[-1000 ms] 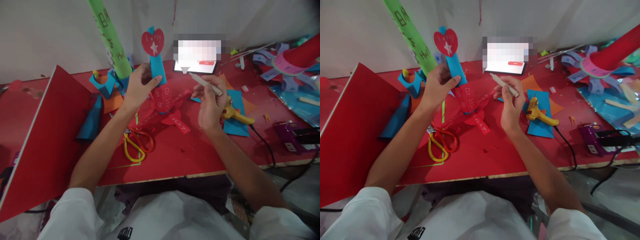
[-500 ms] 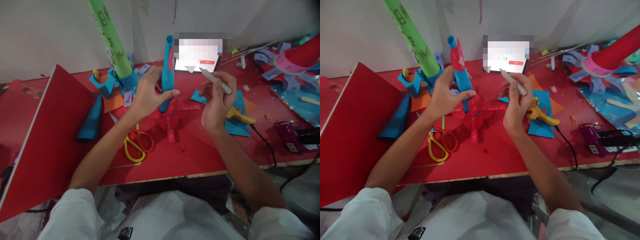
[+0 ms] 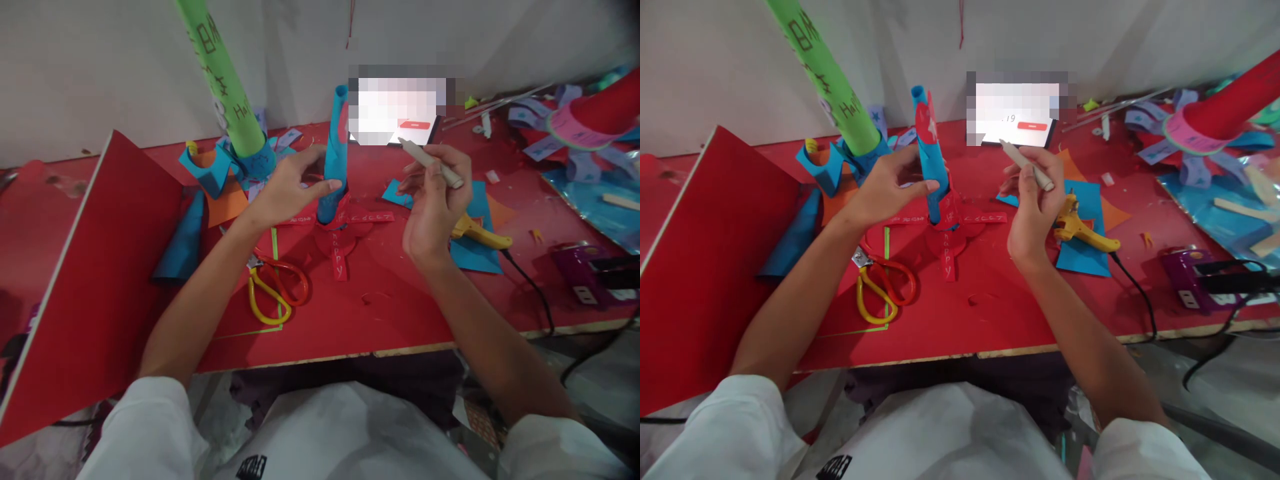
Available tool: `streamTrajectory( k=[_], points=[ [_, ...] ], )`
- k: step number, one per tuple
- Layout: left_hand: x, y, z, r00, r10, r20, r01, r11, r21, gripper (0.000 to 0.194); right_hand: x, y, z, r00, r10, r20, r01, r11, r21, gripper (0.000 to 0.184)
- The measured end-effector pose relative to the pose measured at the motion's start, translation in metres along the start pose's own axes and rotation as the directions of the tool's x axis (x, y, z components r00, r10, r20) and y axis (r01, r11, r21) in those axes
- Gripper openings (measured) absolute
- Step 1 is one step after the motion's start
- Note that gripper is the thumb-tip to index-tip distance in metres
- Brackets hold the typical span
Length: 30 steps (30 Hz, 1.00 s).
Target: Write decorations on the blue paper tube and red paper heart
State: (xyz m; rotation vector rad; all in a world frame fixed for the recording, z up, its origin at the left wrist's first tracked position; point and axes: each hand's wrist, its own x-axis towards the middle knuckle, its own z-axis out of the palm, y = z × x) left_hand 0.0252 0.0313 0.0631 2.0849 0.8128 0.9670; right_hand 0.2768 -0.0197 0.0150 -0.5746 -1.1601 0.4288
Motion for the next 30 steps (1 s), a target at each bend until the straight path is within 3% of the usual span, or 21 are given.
streamTrajectory(
  k=[3, 12, 17, 22, 26, 30],
  points=[
    [0.001, 0.005, -0.001, 1.0, -0.006, 0.017, 0.007, 0.998, -0.055, 0.062, 0.0, 0.001, -0.001, 1.0, -0.01, -0.003, 0.01, 1.0, -0.019, 0.022],
    [-0.002, 0.026, 0.009, 0.992, -0.018, -0.127, 0.025, 0.998, 0.056, 0.065, 0.001, 0.005, 0.0, 0.996, -0.084, 0.01, 0.084, 0.988, -0.126, 0.024],
    [-0.004, 0.02, 0.015, 0.987, -0.042, -0.155, 0.064, 0.989, 0.137, 0.068, 0.0, 0.004, 0.0, 0.999, -0.043, 0.007, 0.044, 0.994, -0.099, 0.021],
    [-0.004, 0.015, 0.016, 0.984, -0.007, -0.176, 0.039, 0.983, 0.178, 0.069, -0.001, 0.009, -0.003, 0.999, -0.05, 0.021, 0.053, 0.971, -0.232, 0.027],
    [-0.004, 0.021, 0.014, 0.986, 0.013, -0.165, 0.012, 0.989, 0.148, 0.071, 0.0, 0.003, -0.001, 0.997, -0.073, 0.011, 0.074, 0.985, -0.158, 0.026],
    [-0.003, 0.025, 0.012, 0.992, 0.014, -0.126, -0.006, 0.998, 0.06, 0.07, 0.0, -0.013, 0.003, 0.999, 0.036, 0.028, -0.034, 0.998, -0.049, 0.016]
  ],
)
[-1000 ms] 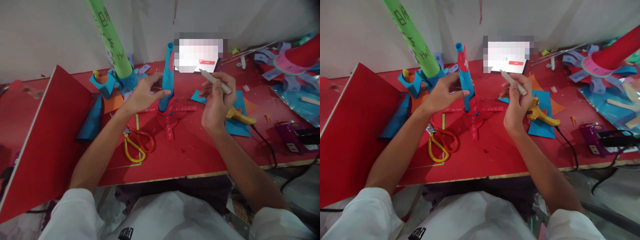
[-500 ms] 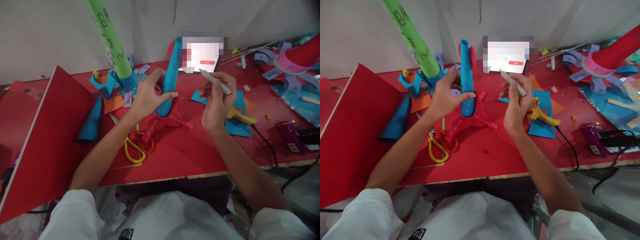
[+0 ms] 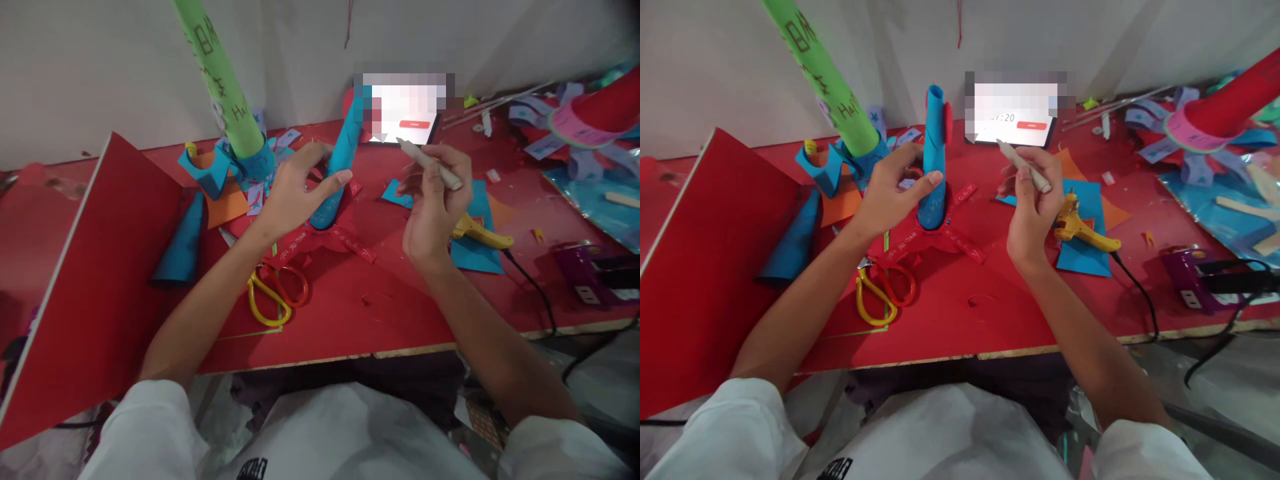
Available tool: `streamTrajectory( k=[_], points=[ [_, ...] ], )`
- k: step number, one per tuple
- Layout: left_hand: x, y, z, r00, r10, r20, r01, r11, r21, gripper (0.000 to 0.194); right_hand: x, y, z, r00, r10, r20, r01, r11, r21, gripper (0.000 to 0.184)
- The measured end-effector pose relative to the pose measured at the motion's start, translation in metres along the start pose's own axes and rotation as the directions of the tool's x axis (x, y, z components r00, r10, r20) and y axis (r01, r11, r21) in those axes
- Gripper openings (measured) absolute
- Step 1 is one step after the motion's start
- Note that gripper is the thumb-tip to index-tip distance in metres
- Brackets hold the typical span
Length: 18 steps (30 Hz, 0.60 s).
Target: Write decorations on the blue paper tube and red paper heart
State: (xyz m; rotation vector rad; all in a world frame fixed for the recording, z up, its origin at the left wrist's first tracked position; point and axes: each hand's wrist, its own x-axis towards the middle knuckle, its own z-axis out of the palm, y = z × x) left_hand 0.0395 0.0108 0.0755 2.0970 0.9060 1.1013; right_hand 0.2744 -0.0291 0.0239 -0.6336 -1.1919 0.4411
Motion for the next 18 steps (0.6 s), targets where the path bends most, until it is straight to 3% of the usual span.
streamTrajectory(
  k=[3, 13, 16, 18],
  points=[
    [0.001, 0.001, -0.001, 1.0, -0.019, 0.013, 0.019, 1.0, -0.02, 0.067, -0.001, -0.007, 0.001, 0.999, 0.029, -0.013, -0.029, 0.999, 0.016, 0.015],
    [-0.003, 0.026, 0.0, 0.982, 0.091, -0.165, -0.094, 0.996, -0.006, 0.06, 0.0, -0.008, 0.004, 1.0, 0.016, -0.003, -0.015, 0.999, 0.038, 0.014],
    [-0.004, 0.027, 0.004, 0.977, 0.078, -0.2, -0.07, 0.996, 0.047, 0.064, -0.001, -0.007, 0.003, 1.0, -0.011, 0.011, 0.011, 0.999, 0.032, 0.013],
    [-0.004, 0.021, 0.006, 0.986, 0.033, -0.164, -0.031, 0.999, 0.01, 0.066, -0.001, -0.006, 0.003, 1.0, -0.01, 0.012, 0.01, 1.0, 0.011, 0.013]
  ],
)
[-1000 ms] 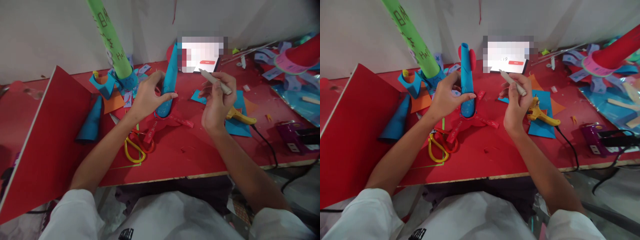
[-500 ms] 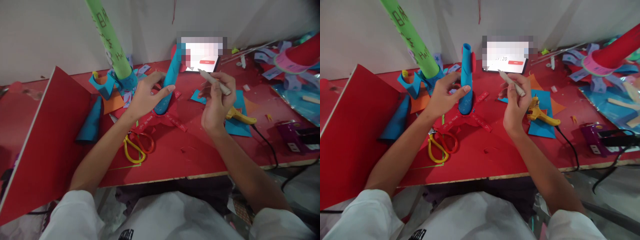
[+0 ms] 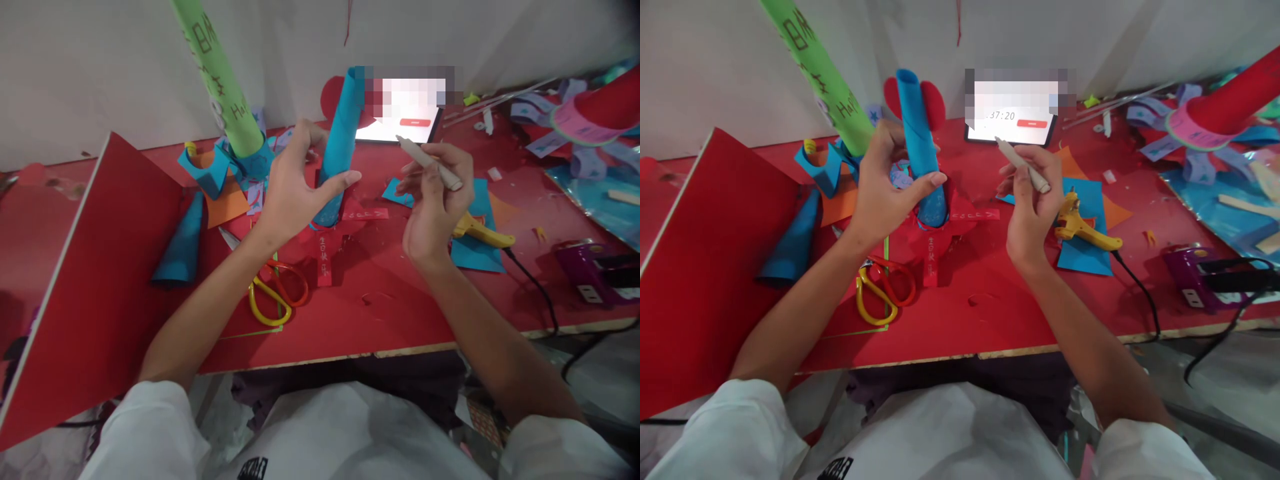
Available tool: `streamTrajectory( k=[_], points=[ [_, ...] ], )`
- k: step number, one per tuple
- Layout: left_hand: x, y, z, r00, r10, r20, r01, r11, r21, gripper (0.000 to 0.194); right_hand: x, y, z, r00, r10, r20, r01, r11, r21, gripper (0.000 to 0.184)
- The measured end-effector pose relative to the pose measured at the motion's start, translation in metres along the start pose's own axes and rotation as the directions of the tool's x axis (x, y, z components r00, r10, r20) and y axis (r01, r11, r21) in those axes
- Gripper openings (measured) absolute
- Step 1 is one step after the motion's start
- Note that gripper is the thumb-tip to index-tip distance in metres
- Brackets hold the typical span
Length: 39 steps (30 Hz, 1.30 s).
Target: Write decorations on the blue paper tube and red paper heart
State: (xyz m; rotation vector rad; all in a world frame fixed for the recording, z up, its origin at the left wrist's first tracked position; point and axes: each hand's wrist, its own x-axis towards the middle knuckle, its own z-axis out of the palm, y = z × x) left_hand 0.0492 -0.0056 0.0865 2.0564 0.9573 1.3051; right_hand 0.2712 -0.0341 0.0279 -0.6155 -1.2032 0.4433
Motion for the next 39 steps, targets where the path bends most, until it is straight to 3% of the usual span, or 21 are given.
streamTrajectory(
  k=[4, 7, 10, 12, 16, 21, 26, 32, 39],
  points=[
    [0.002, -0.018, -0.007, 0.968, -0.076, 0.237, 0.096, 0.993, -0.074, 0.063, 0.0, -0.002, 0.001, 1.0, 0.004, -0.005, -0.004, 1.0, -0.026, 0.014],
    [0.007, -0.026, -0.025, 0.867, -0.075, 0.493, 0.116, 0.992, -0.052, 0.07, 0.0, -0.004, 0.003, 1.0, 0.001, -0.015, -0.001, 1.0, 0.022, 0.014],
    [0.012, -0.027, -0.04, 0.774, -0.081, 0.628, 0.129, 0.991, -0.031, 0.07, 0.0, -0.003, 0.003, 1.0, 0.002, 0.001, -0.002, 0.999, 0.046, 0.013],
    [0.014, -0.028, -0.044, 0.788, -0.091, 0.609, 0.122, 0.992, -0.01, 0.062, -0.001, -0.002, 0.003, 1.0, 0.009, 0.004, -0.009, 0.999, 0.049, 0.013],
    [0.013, -0.032, -0.038, 0.898, -0.094, 0.429, 0.101, 0.995, 0.007, 0.069, -0.002, 0.0, 0.001, 1.0, 0.017, 0.003, -0.017, 1.0, 0.024, 0.017],
    [0.006, -0.028, -0.019, 0.944, -0.186, 0.272, 0.167, 0.982, 0.091, 0.07, -0.001, -0.002, 0.001, 0.999, 0.034, 0.007, -0.034, 0.999, -0.016, 0.019],
    [-0.003, -0.034, -0.005, 0.894, -0.243, 0.376, 0.185, 0.965, 0.184, 0.078, -0.001, -0.003, 0.0, 0.999, 0.038, 0.015, -0.037, 0.999, -0.038, 0.019],
    [-0.007, -0.058, -0.009, 0.798, -0.275, 0.536, 0.23, 0.961, 0.151, 0.109, 0.0, -0.002, 0.0, 1.0, 0.015, 0.012, -0.015, 1.0, 0.011, 0.012],
    [-0.007, -0.056, -0.015, 0.807, -0.246, 0.537, 0.177, 0.968, 0.177, 0.103, -0.001, -0.003, 0.0, 0.999, 0.029, 0.03, -0.029, 1.0, 0.003, 0.015]
  ],
)
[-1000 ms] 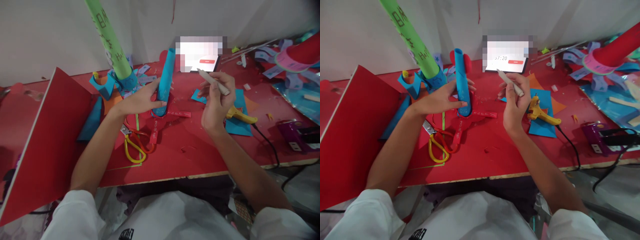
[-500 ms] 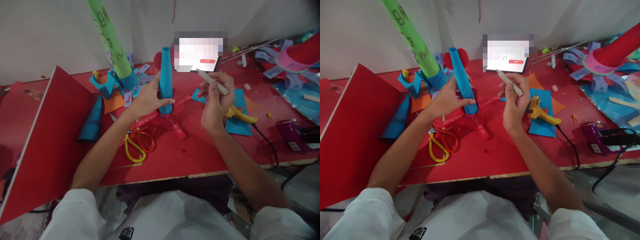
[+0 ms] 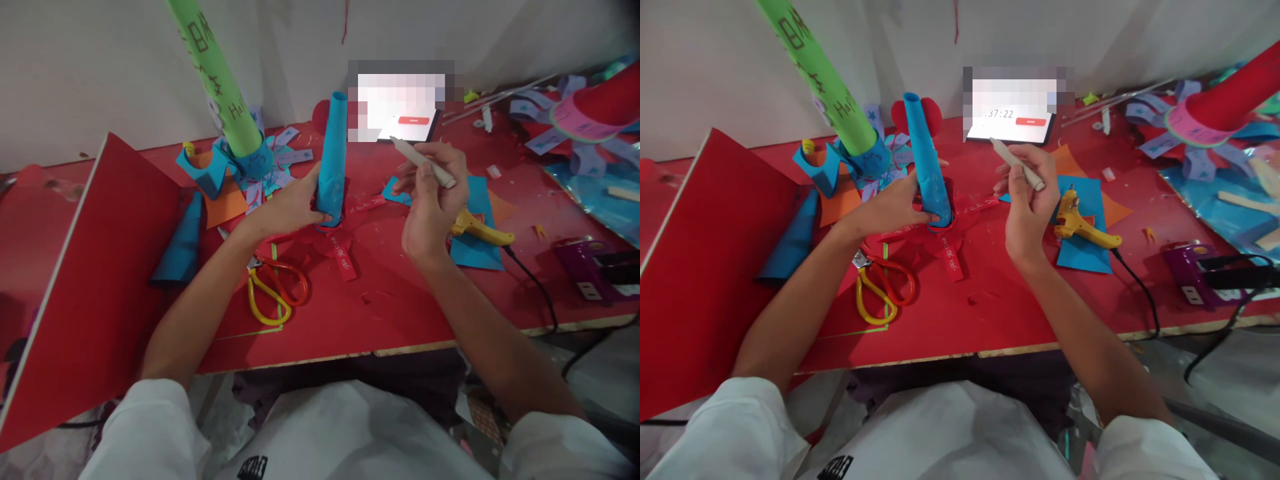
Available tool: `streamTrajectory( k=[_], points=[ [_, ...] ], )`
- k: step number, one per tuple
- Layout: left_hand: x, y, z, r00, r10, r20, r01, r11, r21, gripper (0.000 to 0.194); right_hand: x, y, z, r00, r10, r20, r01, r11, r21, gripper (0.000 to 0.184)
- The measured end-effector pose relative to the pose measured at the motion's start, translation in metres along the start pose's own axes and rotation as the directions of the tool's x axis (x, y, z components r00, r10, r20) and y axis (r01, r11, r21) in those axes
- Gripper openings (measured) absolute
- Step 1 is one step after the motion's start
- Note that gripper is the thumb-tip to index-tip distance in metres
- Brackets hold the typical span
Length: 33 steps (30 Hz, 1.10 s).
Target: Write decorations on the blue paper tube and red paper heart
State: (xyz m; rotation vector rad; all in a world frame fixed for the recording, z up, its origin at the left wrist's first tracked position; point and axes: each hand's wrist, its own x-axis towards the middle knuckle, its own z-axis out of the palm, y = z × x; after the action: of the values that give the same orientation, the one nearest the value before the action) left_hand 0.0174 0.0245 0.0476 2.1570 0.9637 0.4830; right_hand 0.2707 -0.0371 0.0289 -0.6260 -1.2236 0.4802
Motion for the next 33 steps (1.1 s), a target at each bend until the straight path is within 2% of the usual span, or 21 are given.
streamTrajectory(
  k=[2, 6, 8, 12, 14, 18, 23, 28, 33],
  points=[
    [0.0, 0.001, 0.0, 1.0, 0.004, -0.009, -0.004, 1.0, 0.006, 0.103, 0.0, 0.001, 0.0, 1.0, -0.002, 0.002, 0.002, 1.0, -0.016, 0.013],
    [-0.001, 0.007, -0.007, 0.998, 0.069, 0.001, -0.069, 0.992, -0.109, 0.109, 0.0, 0.002, -0.001, 1.0, 0.01, -0.003, -0.01, 0.999, -0.047, 0.015],
    [-0.003, 0.016, -0.015, 0.991, 0.127, -0.044, -0.133, 0.977, -0.167, 0.099, 0.0, 0.002, -0.001, 1.0, 0.027, -0.006, -0.027, 0.998, -0.06, 0.017],
    [-0.007, 0.035, -0.028, 0.976, 0.2, -0.087, -0.214, 0.951, -0.222, 0.063, -0.001, 0.001, 0.0, 0.999, 0.033, -0.019, -0.033, 0.999, -0.02, 0.015],
    [-0.007, 0.041, -0.03, 0.974, 0.201, -0.108, -0.219, 0.954, -0.204, 0.058, -0.001, 0.001, 0.001, 1.0, 0.017, -0.019, -0.017, 1.0, 0.001, 0.013],
    [-0.005, 0.046, -0.024, 0.957, 0.196, -0.214, -0.238, 0.952, -0.191, 0.066, 0.0, 0.002, 0.001, 1.0, -0.011, -0.019, 0.011, 1.0, 0.004, 0.012],
    [-0.005, 0.049, -0.011, 0.902, 0.168, -0.398, -0.211, 0.975, -0.066, 0.068, 0.001, 0.0, 0.001, 1.0, 0.01, -0.008, -0.01, 0.999, -0.04, 0.016],
    [0.001, 0.042, 0.003, 0.916, 0.14, -0.376, -0.152, 0.988, -0.002, 0.076, 0.002, -0.001, 0.002, 1.0, -0.028, -0.005, 0.028, 0.999, -0.026, 0.012],
    [0.004, 0.036, 0.006, 0.925, 0.144, -0.351, -0.196, 0.973, -0.118, 0.07, 0.005, -0.003, 0.003, 0.995, -0.098, -0.009, 0.098, 0.995, -0.01, 0.012]
  ],
)
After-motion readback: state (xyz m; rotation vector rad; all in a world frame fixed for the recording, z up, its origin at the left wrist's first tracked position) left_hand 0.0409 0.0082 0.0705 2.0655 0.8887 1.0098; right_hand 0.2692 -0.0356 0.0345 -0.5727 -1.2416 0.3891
